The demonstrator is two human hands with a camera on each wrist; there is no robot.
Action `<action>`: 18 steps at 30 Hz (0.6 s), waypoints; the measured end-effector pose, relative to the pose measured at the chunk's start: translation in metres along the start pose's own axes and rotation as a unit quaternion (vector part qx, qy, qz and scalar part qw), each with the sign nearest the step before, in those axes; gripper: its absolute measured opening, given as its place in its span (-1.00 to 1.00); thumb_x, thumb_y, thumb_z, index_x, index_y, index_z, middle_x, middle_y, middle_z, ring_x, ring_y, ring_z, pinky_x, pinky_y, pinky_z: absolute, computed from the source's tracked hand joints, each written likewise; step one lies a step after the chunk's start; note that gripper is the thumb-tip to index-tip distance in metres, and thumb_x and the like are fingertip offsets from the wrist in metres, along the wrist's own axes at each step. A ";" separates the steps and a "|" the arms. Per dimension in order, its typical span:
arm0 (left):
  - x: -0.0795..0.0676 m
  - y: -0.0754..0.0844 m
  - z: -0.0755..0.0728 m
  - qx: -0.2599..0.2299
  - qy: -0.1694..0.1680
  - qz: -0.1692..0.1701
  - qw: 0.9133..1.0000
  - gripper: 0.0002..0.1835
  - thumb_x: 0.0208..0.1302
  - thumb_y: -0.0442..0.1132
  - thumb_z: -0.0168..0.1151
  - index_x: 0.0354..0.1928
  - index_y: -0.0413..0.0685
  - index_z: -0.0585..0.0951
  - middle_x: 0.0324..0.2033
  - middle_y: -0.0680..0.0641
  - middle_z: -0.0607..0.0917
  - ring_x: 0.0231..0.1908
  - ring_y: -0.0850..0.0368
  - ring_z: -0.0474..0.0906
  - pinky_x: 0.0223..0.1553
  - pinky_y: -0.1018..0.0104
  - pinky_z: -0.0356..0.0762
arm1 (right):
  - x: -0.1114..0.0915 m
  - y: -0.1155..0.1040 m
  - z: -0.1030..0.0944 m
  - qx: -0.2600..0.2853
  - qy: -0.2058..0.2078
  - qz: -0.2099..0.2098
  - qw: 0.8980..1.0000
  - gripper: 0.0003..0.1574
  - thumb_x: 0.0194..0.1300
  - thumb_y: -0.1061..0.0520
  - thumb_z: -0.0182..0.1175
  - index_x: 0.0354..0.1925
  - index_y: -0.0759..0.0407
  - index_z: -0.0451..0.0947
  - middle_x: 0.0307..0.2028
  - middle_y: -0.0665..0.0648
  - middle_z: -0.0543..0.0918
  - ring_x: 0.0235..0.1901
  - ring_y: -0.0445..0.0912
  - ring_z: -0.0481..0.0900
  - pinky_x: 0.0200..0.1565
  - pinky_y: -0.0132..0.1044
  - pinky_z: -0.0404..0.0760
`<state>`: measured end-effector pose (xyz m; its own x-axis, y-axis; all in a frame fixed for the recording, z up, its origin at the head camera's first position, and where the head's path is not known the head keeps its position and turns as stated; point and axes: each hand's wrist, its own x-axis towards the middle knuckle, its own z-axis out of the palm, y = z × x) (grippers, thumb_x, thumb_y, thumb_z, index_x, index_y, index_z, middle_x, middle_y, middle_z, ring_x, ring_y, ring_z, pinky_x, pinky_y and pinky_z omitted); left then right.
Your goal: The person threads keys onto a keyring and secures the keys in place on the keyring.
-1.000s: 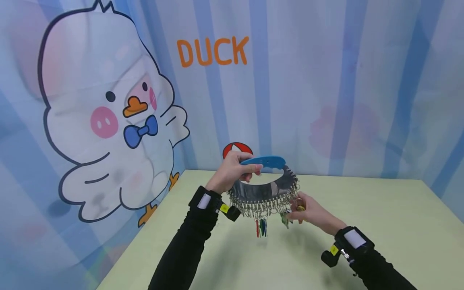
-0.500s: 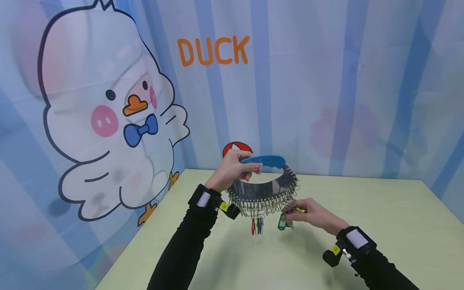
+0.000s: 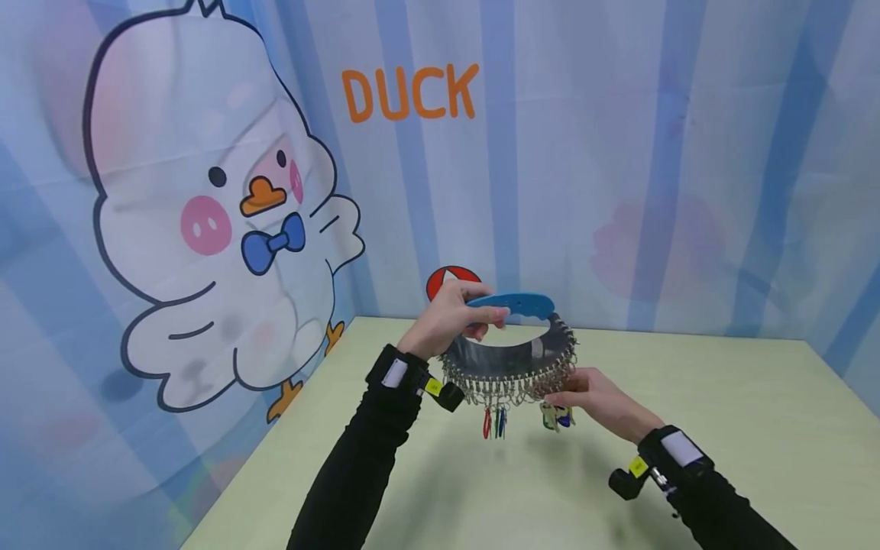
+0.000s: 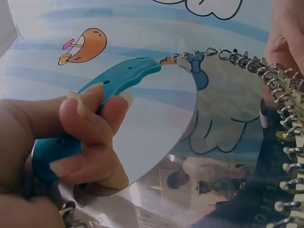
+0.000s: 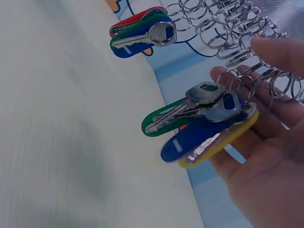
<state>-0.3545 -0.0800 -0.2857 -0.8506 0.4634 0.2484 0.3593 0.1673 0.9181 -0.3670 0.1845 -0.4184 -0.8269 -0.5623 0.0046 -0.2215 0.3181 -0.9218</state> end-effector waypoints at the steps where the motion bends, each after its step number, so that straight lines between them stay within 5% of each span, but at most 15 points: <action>1: 0.000 0.001 0.000 0.000 0.000 0.000 1.000 -0.71 0.27 -0.23 0.26 -0.16 -0.38 0.59 -0.43 -0.08 0.64 -0.59 0.07 0.36 -0.45 0.30 0.42 | 0.000 0.001 -0.001 -0.003 -0.003 -0.004 1.000 -0.48 0.33 -0.04 0.19 0.06 0.33 0.54 -0.12 0.19 0.67 -0.15 -0.03 0.55 0.07 0.06 0.43; 4: 0.000 0.002 0.000 -0.004 0.000 0.000 1.000 -0.72 0.27 -0.24 0.26 -0.16 -0.39 0.58 -0.43 -0.08 0.65 -0.59 0.07 0.36 -0.45 0.31 0.42 | -0.001 0.003 -0.003 0.001 -0.016 -0.015 1.000 -0.49 0.34 0.00 0.18 0.09 0.35 0.53 -0.08 0.23 0.67 -0.12 0.00 0.56 0.02 -0.04 0.43; 9: -0.001 0.002 0.000 -0.013 -0.002 -0.003 1.000 -0.78 0.27 -0.24 0.26 -0.18 -0.30 0.60 -0.40 -0.15 0.64 -0.59 0.07 0.36 -0.45 0.30 0.41 | -0.004 0.006 -0.005 0.014 -0.034 -0.018 0.999 -0.49 0.36 0.09 0.13 0.15 0.40 0.44 0.03 0.27 0.61 0.01 0.01 0.54 0.17 0.16 0.38; 18: -0.001 0.002 -0.001 -0.009 -0.002 0.010 1.000 -0.82 0.28 -0.27 0.26 -0.23 -0.30 0.61 -0.43 -0.11 0.63 -0.60 0.10 0.37 -0.48 0.30 0.39 | -0.009 0.010 -0.006 0.006 -0.008 -0.018 1.000 -0.42 0.37 0.02 0.13 0.25 0.30 0.41 0.16 0.32 0.55 0.13 0.09 0.51 0.21 0.20 0.38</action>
<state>-0.3528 -0.0807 -0.2836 -0.8419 0.4700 0.2651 0.3686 0.1423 0.9186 -0.3654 0.1974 -0.4250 -0.8108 -0.5845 0.0316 -0.2444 0.2890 -0.9256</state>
